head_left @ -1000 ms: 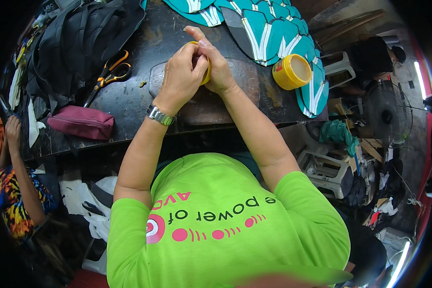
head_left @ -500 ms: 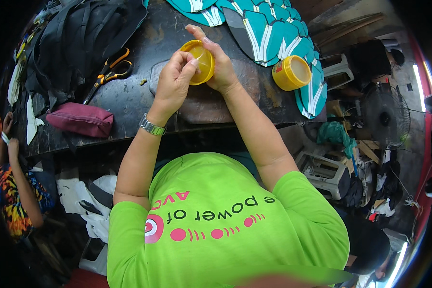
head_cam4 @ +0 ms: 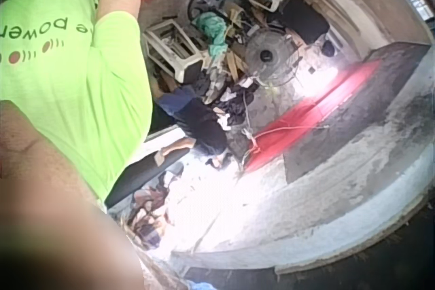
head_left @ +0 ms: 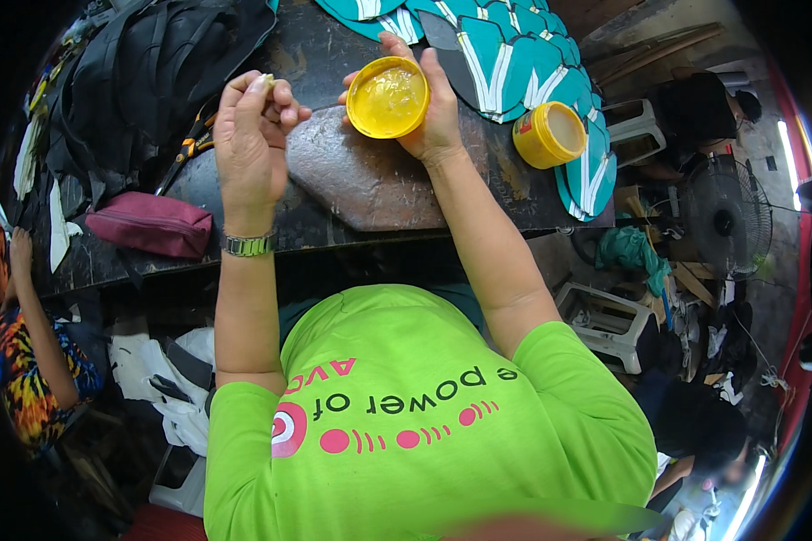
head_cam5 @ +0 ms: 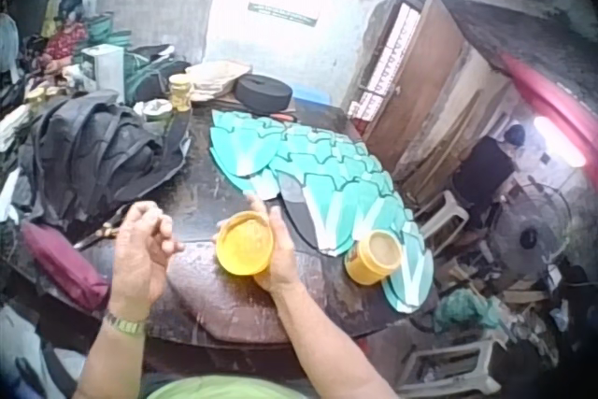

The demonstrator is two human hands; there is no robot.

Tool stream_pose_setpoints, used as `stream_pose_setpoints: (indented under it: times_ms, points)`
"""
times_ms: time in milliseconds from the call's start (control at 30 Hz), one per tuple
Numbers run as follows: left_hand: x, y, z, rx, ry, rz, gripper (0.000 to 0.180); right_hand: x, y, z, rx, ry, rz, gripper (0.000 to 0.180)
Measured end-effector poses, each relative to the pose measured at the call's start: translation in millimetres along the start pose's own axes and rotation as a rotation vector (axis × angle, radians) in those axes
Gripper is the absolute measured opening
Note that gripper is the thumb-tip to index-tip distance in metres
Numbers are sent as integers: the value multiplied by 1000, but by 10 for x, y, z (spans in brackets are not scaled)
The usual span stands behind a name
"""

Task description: The person applies adhesive from a yellow container to teal and white sandal parts on a worktable, then presses the parts together. They repeat this process for several units, handling each sandal individually and stacking completed pieces.

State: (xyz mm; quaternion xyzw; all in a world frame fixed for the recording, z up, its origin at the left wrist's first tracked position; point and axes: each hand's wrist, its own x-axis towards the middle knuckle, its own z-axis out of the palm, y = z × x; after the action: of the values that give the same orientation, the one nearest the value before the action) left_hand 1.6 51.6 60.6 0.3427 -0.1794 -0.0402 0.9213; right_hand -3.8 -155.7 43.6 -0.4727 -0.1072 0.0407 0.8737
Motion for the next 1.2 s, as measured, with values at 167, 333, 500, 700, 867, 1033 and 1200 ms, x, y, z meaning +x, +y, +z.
stream_pose_setpoints:
  times_ms: [167,333,500,700,867,1033,1200]
  points:
    - [-87,-206,127,762,45,47,16,21,73,86,37,46,46,90]
    - [18,-494,313,1174,36,262,14,-1,98,107,-57,17,84,91]
    - [60,-566,401,1151,130,175,19,-2,172,105,-189,9,-20,92]
    - [-1,-645,354,1060,184,194,20,-22,243,135,-376,28,-180,80]
    - [55,-670,309,1191,139,328,14,-52,252,112,-365,-52,-154,70]
    - [87,-685,341,1244,149,305,15,0,269,91,-348,-39,-209,66]
    - [81,-674,342,1214,95,186,14,-37,206,103,-161,23,-134,66]
